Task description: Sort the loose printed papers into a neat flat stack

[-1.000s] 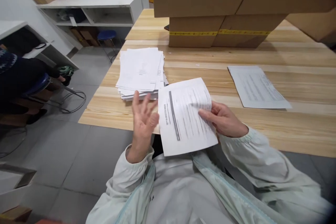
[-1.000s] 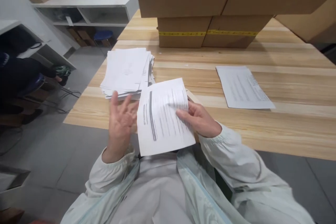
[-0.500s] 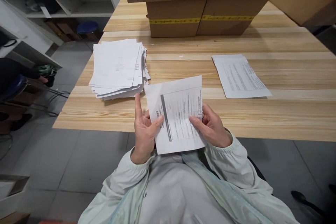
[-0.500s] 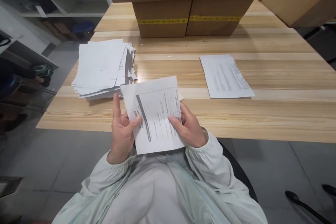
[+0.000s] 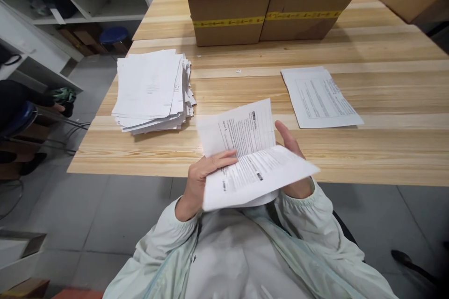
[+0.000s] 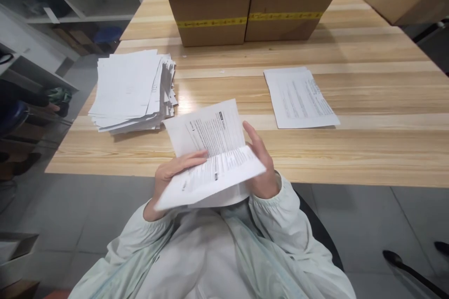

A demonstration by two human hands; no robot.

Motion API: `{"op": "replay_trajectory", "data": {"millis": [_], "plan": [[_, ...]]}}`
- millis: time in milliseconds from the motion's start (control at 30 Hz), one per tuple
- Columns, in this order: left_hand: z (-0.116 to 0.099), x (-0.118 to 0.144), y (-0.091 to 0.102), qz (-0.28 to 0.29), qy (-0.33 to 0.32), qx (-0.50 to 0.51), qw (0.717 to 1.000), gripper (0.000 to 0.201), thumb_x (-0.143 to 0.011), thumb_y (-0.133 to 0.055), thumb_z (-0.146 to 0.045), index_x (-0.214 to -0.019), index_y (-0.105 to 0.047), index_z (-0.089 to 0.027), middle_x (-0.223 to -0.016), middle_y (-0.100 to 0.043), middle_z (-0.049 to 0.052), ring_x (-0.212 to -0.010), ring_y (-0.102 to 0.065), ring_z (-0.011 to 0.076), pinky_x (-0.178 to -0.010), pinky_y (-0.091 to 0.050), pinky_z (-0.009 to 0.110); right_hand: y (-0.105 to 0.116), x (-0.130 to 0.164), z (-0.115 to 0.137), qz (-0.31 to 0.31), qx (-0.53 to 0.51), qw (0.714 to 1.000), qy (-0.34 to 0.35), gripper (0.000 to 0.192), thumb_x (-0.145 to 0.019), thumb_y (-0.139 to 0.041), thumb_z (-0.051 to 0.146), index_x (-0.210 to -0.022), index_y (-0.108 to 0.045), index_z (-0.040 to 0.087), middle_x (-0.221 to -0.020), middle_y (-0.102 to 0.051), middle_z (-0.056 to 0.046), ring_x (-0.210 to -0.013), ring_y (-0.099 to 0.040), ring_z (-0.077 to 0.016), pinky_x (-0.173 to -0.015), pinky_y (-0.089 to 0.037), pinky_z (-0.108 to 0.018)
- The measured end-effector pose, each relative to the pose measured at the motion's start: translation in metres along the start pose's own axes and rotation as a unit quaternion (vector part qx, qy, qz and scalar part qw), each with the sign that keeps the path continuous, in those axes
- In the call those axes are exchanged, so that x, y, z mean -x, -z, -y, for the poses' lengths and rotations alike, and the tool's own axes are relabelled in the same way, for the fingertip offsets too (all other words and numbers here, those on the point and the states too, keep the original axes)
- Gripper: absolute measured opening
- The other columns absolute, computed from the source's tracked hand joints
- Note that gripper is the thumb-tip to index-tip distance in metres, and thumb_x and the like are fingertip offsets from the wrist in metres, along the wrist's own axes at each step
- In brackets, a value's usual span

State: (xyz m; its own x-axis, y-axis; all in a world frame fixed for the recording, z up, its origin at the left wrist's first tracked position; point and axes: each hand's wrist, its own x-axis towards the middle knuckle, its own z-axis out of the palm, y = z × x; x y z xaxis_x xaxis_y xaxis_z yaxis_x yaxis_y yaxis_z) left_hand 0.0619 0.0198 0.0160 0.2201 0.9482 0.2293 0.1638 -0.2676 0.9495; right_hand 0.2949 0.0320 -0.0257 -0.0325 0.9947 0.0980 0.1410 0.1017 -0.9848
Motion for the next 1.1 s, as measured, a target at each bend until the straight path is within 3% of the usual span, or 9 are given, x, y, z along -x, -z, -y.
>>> {"op": "replay_trajectory", "data": {"millis": [133, 233, 367, 433, 567, 733, 867, 1033, 1100], "plan": [[-0.001, 0.002, 0.002, -0.021, 0.001, 0.017, 1.0, 0.02, -0.09, -0.068, -0.04, -0.1, -0.081, -0.03, -0.117, -0.077, 0.005, -0.111, -0.072, 0.0284, -0.099, -0.057, 0.045, 0.0, 0.002, 0.011, -0.053, 0.011, 0.996, 0.065, 0.036, -0.083, -0.074, 0.05, -0.113, -0.074, 0.031, -0.083, -0.072, -0.002, -0.066, -0.064, -0.0179, -0.06, -0.053, -0.033], [-0.004, 0.003, -0.003, -0.071, 0.015, 0.039, 0.997, 0.048, -0.088, -0.062, -0.062, -0.123, -0.073, -0.031, -0.136, -0.069, 0.006, -0.124, -0.066, 0.0313, -0.103, -0.055, 0.046, -0.005, 0.002, 0.016, -0.078, 0.0, 0.996, 0.037, 0.034, -0.085, -0.068, 0.058, -0.09, -0.077, 0.025, -0.08, -0.074, -0.003, -0.069, -0.066, -0.019, -0.061, -0.053, -0.032], [-0.012, 0.001, -0.013, -0.151, 0.054, 0.057, 0.985, 0.085, -0.088, -0.046, -0.076, -0.16, -0.011, -0.046, -0.17, -0.024, 0.002, -0.152, -0.035, 0.0292, -0.114, -0.047, 0.046, -0.008, 0.002, 0.011, -0.114, -0.041, 0.993, -0.002, 0.041, -0.086, -0.064, 0.064, -0.095, -0.076, 0.026, -0.089, -0.077, -0.005, -0.081, -0.071, -0.0222, -0.07, -0.057, -0.034], [-0.014, -0.001, -0.016, -0.138, 0.123, 0.121, 0.975, 0.093, -0.088, -0.058, -0.068, -0.16, -0.002, -0.046, -0.169, -0.025, 0.004, -0.153, -0.034, 0.0283, -0.114, -0.047, 0.046, -0.008, 0.002, 0.007, -0.121, -0.05, 0.991, -0.001, 0.041, -0.085, -0.065, 0.064, -0.095, -0.075, 0.026, -0.09, -0.078, -0.005, -0.085, -0.071, -0.023, -0.075, -0.058, -0.036], [-0.014, 0.002, -0.019, -0.113, 0.276, 0.325, 0.897, 0.091, -0.085, -0.073, -0.044, -0.159, -0.022, -0.032, -0.16, -0.044, 0.012, -0.144, -0.048, 0.0313, -0.111, -0.051, 0.045, -0.006, 0.004, 0.003, -0.134, -0.06, 0.989, 0.009, 0.037, -0.083, -0.069, 0.062, -0.092, -0.076, 0.027, -0.092, -0.078, -0.004, -0.083, -0.071, -0.0219, -0.077, -0.057, -0.036], [-0.023, 0.012, -0.017, -0.167, 0.335, 0.411, 0.831, 0.072, -0.083, -0.07, -0.029, -0.15, -0.042, -0.026, -0.151, -0.055, 0.009, -0.136, -0.057, 0.0301, -0.11, -0.054, 0.044, 0.0, 0.009, -0.001, -0.15, -0.029, 0.988, 0.03, 0.032, -0.085, -0.069, 0.057, -0.094, -0.077, 0.027, -0.089, -0.078, -0.004, -0.081, -0.07, -0.0225, -0.072, -0.055, -0.036], [-0.031, 0.019, -0.018, -0.185, 0.321, 0.43, 0.823, 0.065, -0.082, -0.07, -0.025, -0.144, -0.049, -0.026, -0.145, -0.062, 0.006, -0.133, -0.059, 0.0281, -0.111, -0.053, 0.044, 0.003, 0.012, 0.002, -0.172, -0.031, 0.982, 0.068, 0.023, -0.087, -0.071, 0.049, -0.095, -0.078, 0.029, -0.09, -0.078, -0.003, -0.078, -0.068, -0.0207, -0.071, -0.054, -0.034], [-0.031, 0.019, -0.024, -0.026, 0.338, 0.488, 0.805, 0.051, -0.08, -0.078, -0.038, -0.126, -0.067, -0.019, -0.125, -0.074, 0.01, -0.128, -0.063, 0.0337, -0.111, -0.052, 0.047, 0.002, 0.016, 0.017, -0.14, -0.003, 0.984, 0.113, 0.03, -0.084, -0.072, 0.053, -0.074, -0.075, 0.025, -0.071, -0.072, -0.003, -0.064, -0.062, -0.0183, -0.058, -0.048, -0.031], [-0.031, 0.017, -0.025, -0.05, 0.338, 0.49, 0.802, 0.048, -0.082, -0.077, -0.039, -0.125, -0.068, -0.019, -0.121, -0.076, 0.01, -0.125, -0.065, 0.0325, -0.112, -0.051, 0.047, 0.008, 0.014, 0.018, -0.152, -0.008, 0.983, 0.102, 0.029, -0.082, -0.074, 0.052, -0.074, -0.074, 0.024, -0.069, -0.069, -0.002, -0.064, -0.061, -0.017, -0.059, -0.048, -0.031]]}}
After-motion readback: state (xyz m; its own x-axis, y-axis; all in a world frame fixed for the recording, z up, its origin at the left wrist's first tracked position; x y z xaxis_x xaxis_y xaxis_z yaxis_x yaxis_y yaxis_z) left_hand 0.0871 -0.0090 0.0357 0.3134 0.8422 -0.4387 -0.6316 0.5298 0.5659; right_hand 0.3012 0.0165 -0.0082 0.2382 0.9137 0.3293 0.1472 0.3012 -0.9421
